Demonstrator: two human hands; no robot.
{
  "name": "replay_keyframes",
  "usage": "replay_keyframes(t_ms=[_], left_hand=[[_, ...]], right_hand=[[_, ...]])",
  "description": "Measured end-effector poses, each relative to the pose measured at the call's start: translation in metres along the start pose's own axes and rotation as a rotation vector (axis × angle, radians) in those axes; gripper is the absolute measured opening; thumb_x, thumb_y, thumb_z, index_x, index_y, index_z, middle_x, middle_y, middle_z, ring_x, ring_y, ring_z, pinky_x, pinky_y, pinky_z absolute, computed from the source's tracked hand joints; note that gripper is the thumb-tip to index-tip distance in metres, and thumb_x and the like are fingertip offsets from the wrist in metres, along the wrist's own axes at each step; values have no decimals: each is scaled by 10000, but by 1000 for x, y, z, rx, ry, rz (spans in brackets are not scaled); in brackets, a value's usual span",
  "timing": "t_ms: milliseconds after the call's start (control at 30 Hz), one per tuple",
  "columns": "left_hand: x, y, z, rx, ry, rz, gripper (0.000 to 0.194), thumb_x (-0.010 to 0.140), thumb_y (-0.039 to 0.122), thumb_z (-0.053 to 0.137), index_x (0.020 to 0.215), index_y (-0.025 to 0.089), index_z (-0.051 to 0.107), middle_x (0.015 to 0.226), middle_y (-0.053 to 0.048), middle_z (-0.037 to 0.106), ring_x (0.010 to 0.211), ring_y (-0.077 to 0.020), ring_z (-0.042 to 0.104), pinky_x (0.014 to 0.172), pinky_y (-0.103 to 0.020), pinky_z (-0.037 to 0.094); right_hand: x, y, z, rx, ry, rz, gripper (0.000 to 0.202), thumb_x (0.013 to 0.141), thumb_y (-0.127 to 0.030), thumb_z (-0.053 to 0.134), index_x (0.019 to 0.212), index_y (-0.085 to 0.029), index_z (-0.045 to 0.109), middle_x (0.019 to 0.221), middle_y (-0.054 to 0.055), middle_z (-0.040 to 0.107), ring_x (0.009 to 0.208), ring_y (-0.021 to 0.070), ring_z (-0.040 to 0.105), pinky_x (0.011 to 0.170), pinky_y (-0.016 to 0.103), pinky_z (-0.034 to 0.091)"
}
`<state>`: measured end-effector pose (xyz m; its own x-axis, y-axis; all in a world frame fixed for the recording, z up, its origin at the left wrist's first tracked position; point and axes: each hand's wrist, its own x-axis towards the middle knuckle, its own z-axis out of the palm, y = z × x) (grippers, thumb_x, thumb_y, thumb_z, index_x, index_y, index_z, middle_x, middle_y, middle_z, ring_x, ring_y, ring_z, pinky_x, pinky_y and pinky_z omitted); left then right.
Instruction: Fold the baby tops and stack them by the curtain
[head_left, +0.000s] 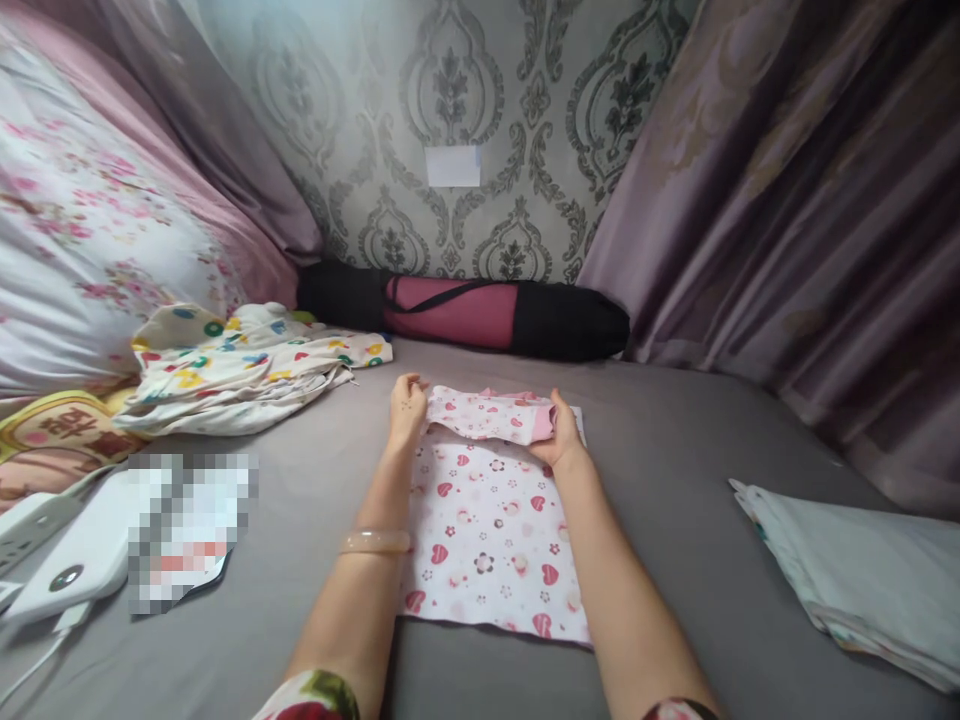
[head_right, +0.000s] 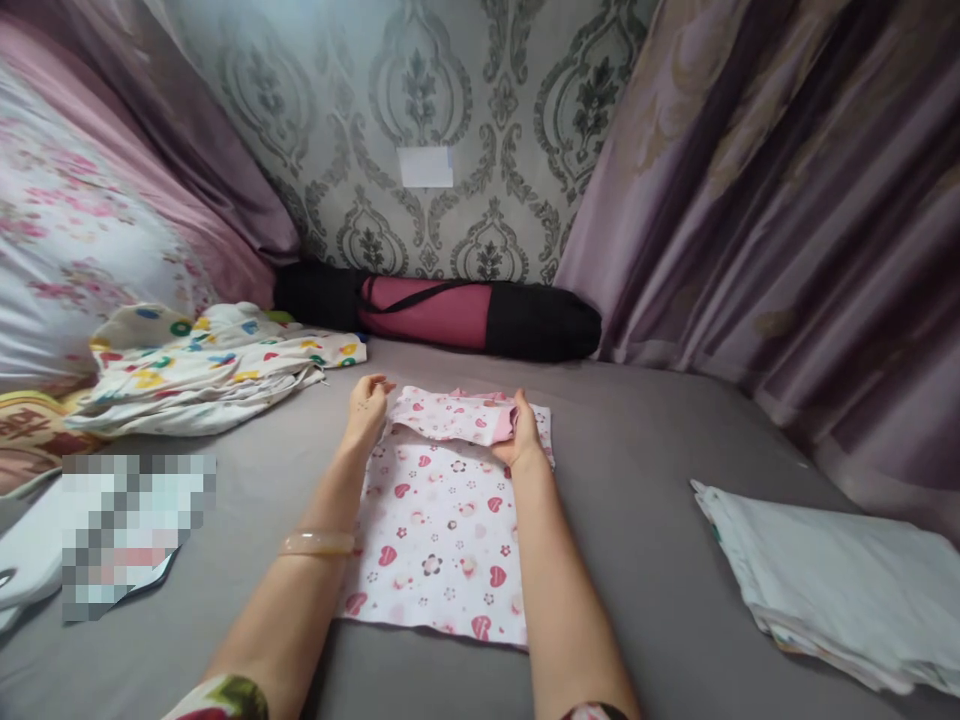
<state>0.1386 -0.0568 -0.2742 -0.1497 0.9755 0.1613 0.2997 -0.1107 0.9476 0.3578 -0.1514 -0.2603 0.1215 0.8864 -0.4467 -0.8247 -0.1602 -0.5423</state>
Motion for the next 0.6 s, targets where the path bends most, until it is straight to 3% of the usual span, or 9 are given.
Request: replay_keyframes(t_ms=[233, 300, 367, 467, 600], left_hand=[[-12, -17, 17, 246, -220, 152, 497, 814, 74, 401, 1284, 143, 544, 1249, -129, 650, 1192, -228, 586, 1052, -372, 421], [-14, -17, 18, 303, -264, 184, 505, 843, 101, 393, 1331, 140, 517, 1297, -136, 622, 1222, -239, 566, 1067, -384, 409], [-15, -17, 19, 357, -312, 223, 499, 881, 141, 377, 1368, 131, 484, 1339, -146, 592, 1248, -243, 547, 1085, -395, 391], [-18, -18, 21, 446, -351, 298, 482, 928, 206, 358, 1396, 138, 450, 1404, -153, 538, 1316, -246, 485, 1130, -431, 327], [-23, -19, 23, 587, -400, 365, 488, 969, 280, 325, 1417, 106, 407, 1458, -191, 466, 1414, -279, 346, 1166, -501, 220]], right_hand=[[1, -25, -20, 15, -30, -52, 627, 937, -648, 294, 1028, -113, 608, 836, 146, 711, 834, 282, 702, 703, 442, 589], [2, -28, -26, -11, -21, -81, 415, 947, -500, 435, 1008, -125, 602, 807, 114, 711, 767, 238, 703, 647, 370, 597], [3, -30, -28, -77, 62, -133, 116, 890, -201, 554, 982, -143, 593, 764, 58, 706, 680, 174, 687, 595, 284, 588], [3, -31, -29, -203, 193, -243, 298, 751, 49, 547, 969, -149, 595, 735, 10, 696, 606, 122, 656, 534, 211, 563], [5, -32, -35, -352, 312, -364, 334, 710, 27, 572, 979, -165, 622, 727, 0, 683, 583, 127, 640, 499, 222, 548]])
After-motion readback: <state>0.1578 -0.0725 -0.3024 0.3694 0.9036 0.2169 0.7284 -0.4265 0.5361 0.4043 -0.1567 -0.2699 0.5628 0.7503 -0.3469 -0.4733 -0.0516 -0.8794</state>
